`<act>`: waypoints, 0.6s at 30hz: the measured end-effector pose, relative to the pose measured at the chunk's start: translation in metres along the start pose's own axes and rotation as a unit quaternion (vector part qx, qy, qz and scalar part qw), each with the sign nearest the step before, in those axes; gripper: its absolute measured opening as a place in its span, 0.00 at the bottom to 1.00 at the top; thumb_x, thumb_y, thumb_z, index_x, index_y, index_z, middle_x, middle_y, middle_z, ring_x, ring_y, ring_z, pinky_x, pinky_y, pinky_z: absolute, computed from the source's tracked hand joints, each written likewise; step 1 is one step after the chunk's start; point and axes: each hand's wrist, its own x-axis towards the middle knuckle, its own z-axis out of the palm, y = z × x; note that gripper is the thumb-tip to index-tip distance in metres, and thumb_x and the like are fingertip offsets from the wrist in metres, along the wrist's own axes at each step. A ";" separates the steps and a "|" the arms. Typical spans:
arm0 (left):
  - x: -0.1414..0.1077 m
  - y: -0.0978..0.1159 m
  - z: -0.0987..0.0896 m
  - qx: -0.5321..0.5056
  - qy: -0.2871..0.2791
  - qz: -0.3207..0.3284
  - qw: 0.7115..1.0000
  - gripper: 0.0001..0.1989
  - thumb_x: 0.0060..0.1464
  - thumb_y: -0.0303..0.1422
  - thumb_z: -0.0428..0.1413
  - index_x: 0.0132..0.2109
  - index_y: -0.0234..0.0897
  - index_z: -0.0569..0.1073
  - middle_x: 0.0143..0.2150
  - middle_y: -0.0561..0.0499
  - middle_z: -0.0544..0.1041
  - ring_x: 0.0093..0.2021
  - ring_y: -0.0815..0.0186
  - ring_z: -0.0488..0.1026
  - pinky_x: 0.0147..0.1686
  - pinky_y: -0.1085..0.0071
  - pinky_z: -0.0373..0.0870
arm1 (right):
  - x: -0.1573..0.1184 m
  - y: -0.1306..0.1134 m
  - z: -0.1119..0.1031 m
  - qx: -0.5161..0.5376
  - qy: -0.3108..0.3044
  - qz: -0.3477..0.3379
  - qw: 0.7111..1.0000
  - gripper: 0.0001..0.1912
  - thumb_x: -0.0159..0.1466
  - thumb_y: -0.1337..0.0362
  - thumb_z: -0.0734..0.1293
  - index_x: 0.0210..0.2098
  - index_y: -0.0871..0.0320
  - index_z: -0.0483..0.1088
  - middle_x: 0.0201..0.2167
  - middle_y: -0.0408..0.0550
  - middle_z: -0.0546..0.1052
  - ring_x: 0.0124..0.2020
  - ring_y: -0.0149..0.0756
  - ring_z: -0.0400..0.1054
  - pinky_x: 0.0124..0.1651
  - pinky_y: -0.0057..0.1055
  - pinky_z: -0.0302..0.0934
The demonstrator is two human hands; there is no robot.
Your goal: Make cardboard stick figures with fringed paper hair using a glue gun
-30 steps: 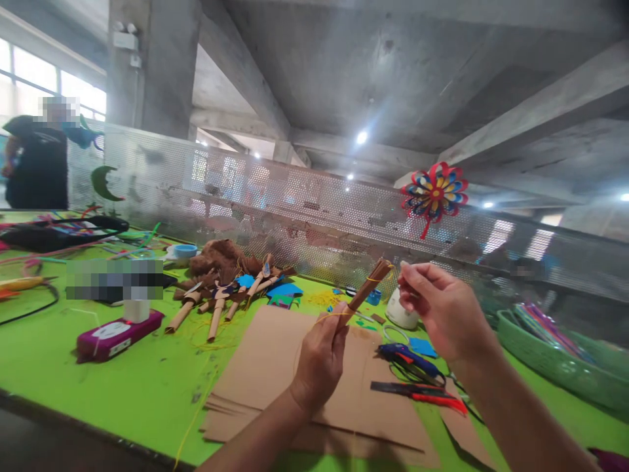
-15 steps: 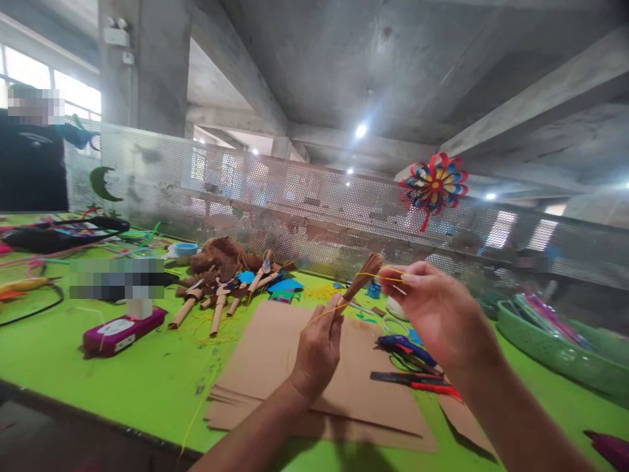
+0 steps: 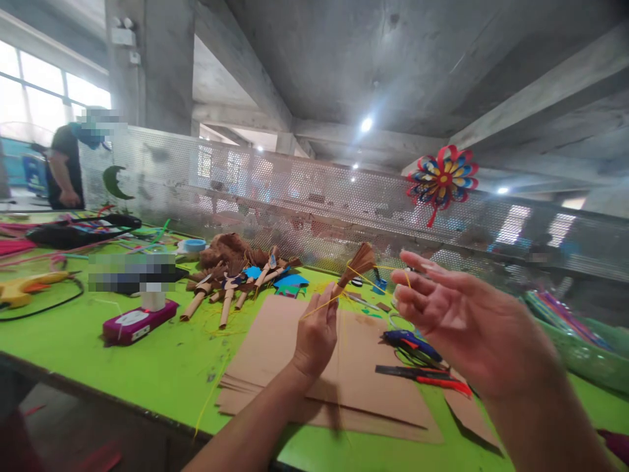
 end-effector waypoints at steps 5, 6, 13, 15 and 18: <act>0.001 -0.004 0.001 0.005 0.003 -0.007 1.000 0.20 0.61 0.28 0.44 0.60 0.37 0.60 0.52 0.41 0.71 0.53 0.60 0.67 0.52 0.61 0.66 | -0.006 0.018 0.005 -0.068 -0.018 -0.133 0.989 0.08 0.58 0.66 0.63 0.36 0.51 0.71 0.35 0.47 0.79 0.45 0.43 0.70 0.52 0.47 0.61; 0.001 -0.005 0.001 0.005 0.002 -0.007 1.000 0.20 0.61 0.28 0.44 0.60 0.37 0.61 0.52 0.41 0.71 0.53 0.60 0.67 0.52 0.60 0.66 | -0.007 0.023 0.006 -0.091 -0.001 -0.162 0.983 0.08 0.57 0.67 0.64 0.37 0.51 0.71 0.35 0.47 0.78 0.43 0.41 0.71 0.51 0.46 0.61; 0.001 -0.008 0.002 -0.014 0.001 -0.023 1.000 0.19 0.61 0.28 0.44 0.58 0.37 0.63 0.52 0.41 0.72 0.53 0.61 0.68 0.52 0.61 0.65 | -0.018 0.012 0.009 -0.041 -0.101 -0.060 0.992 0.20 0.55 0.66 0.67 0.48 0.50 0.68 0.44 0.51 0.75 0.25 0.34 0.69 0.16 0.26 0.61; 0.002 -0.006 0.001 -0.032 -0.001 -0.039 0.999 0.18 0.60 0.29 0.45 0.58 0.37 0.63 0.50 0.42 0.72 0.52 0.61 0.68 0.51 0.62 0.66 | -0.020 0.002 0.010 0.010 -0.130 -0.026 0.991 0.20 0.55 0.66 0.66 0.48 0.50 0.69 0.44 0.52 0.74 0.28 0.35 0.71 0.17 0.24 0.63; 0.004 -0.002 -0.003 -0.067 -0.003 -0.077 0.995 0.18 0.60 0.30 0.45 0.56 0.35 0.65 0.49 0.42 0.72 0.51 0.60 0.69 0.51 0.62 0.64 | -0.033 -0.003 0.015 0.043 -0.201 0.014 0.979 0.19 0.57 0.66 0.65 0.48 0.49 0.69 0.44 0.50 0.75 0.33 0.37 0.73 0.27 0.29 0.69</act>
